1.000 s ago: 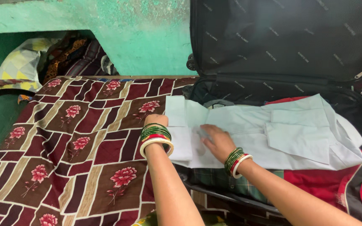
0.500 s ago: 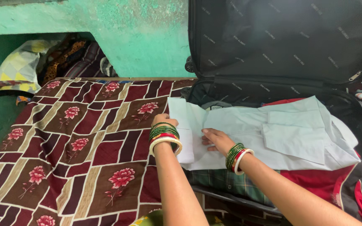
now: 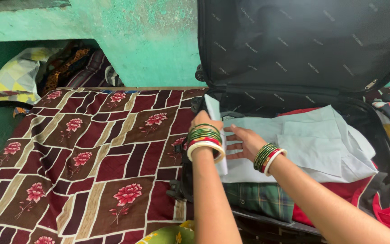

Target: The person packs various clothes, including floral-patterned shirts, a yellow top, and a leopard-print garment, into a black suitcase positioned on a bed.

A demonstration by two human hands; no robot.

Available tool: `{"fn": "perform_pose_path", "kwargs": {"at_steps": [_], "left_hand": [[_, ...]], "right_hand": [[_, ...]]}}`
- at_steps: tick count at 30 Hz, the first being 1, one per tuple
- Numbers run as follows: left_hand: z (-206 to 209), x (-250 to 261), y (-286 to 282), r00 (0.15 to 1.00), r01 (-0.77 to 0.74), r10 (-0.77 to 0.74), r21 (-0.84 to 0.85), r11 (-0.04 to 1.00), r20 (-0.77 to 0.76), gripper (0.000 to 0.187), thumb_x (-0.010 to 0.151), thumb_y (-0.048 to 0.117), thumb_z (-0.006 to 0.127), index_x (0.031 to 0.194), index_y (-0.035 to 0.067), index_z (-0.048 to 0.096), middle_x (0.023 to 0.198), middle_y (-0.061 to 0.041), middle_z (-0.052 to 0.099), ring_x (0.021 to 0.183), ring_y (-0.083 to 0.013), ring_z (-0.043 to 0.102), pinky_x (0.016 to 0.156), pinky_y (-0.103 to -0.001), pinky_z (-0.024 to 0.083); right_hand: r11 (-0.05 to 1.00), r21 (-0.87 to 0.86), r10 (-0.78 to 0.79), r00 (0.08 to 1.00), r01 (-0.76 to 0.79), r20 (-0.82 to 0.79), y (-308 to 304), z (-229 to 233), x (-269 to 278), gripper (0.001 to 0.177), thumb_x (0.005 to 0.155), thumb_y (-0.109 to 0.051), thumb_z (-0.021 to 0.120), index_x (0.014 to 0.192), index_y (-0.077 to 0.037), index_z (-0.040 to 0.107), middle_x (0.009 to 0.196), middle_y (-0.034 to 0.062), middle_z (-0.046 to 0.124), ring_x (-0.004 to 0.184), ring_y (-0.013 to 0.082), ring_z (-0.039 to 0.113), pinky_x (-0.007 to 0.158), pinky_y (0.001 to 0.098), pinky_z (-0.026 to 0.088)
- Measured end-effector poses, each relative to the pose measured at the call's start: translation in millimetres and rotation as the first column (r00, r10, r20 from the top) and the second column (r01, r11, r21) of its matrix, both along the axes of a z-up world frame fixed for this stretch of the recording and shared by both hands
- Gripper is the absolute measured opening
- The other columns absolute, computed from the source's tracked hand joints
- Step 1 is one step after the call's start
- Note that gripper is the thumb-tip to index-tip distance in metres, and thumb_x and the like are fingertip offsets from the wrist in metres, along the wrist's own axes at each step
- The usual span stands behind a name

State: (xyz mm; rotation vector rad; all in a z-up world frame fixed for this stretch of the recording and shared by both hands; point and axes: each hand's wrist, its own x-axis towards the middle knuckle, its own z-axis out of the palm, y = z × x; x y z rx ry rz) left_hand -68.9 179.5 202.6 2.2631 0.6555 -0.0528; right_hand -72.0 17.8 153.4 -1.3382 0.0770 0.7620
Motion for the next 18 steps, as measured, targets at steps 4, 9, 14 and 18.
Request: {"fn": "perform_pose_path", "kwargs": {"at_steps": [4, 9, 14, 18], "left_hand": [[3, -7, -27, 1.0, -0.005, 0.005, 0.016, 1.0, 0.007, 0.04, 0.079, 0.02, 0.076, 0.115, 0.005, 0.067, 0.117, -0.021, 0.071, 0.113, -0.0375, 0.069, 0.095, -0.047, 0.056], [2, -7, -44, 0.999, -0.032, 0.031, 0.096, 0.995, 0.011, 0.032, 0.085, 0.017, 0.073, 0.113, 0.003, 0.066, 0.115, -0.021, 0.072, 0.11, -0.037, 0.071, 0.09, -0.046, 0.059], [5, -7, -57, 0.999, 0.04, -0.041, 0.05, 0.998, 0.015, 0.038, 0.087, 0.028, 0.071, 0.113, 0.001, 0.067, 0.114, -0.023, 0.071, 0.111, -0.0381, 0.069, 0.096, -0.046, 0.055], [-18, 0, -66, 0.997, 0.039, -0.033, -0.093, 0.995, 0.069, 0.036, 0.1, 0.029, 0.053, 0.109, -0.001, 0.072, 0.115, -0.026, 0.07, 0.109, -0.0433, 0.068, 0.097, -0.05, 0.053]], "right_hand": [[0.997, -0.051, -0.052, 0.999, 0.052, 0.003, -10, 1, 11, 0.067, 0.095, -0.051, 0.053, 0.145, -0.006, 0.054, 0.141, 0.018, 0.055, 0.115, 0.0346, 0.062, 0.094, 0.0524, 0.056], [0.942, -0.327, -0.027, 0.99, 0.071, 0.137, -20, -8, 18, 0.063, 0.092, -0.049, 0.055, 0.143, -0.013, 0.054, 0.14, 0.0112, 0.059, 0.12, 0.0271, 0.062, 0.096, 0.0497, 0.055], [0.995, 0.041, -0.094, 0.996, 0.094, -0.007, -18, -1, 10, 0.069, 0.095, -0.055, 0.054, 0.137, -0.001, 0.058, 0.134, 0.0183, 0.063, 0.12, 0.0318, 0.061, 0.099, 0.0497, 0.053], [0.959, 0.173, -0.186, 0.961, 0.223, -0.207, -18, -7, 10, 0.063, 0.104, -0.056, 0.053, 0.136, -0.002, 0.05, 0.129, 0.0142, 0.062, 0.121, 0.027, 0.062, 0.103, 0.0451, 0.049]]}}
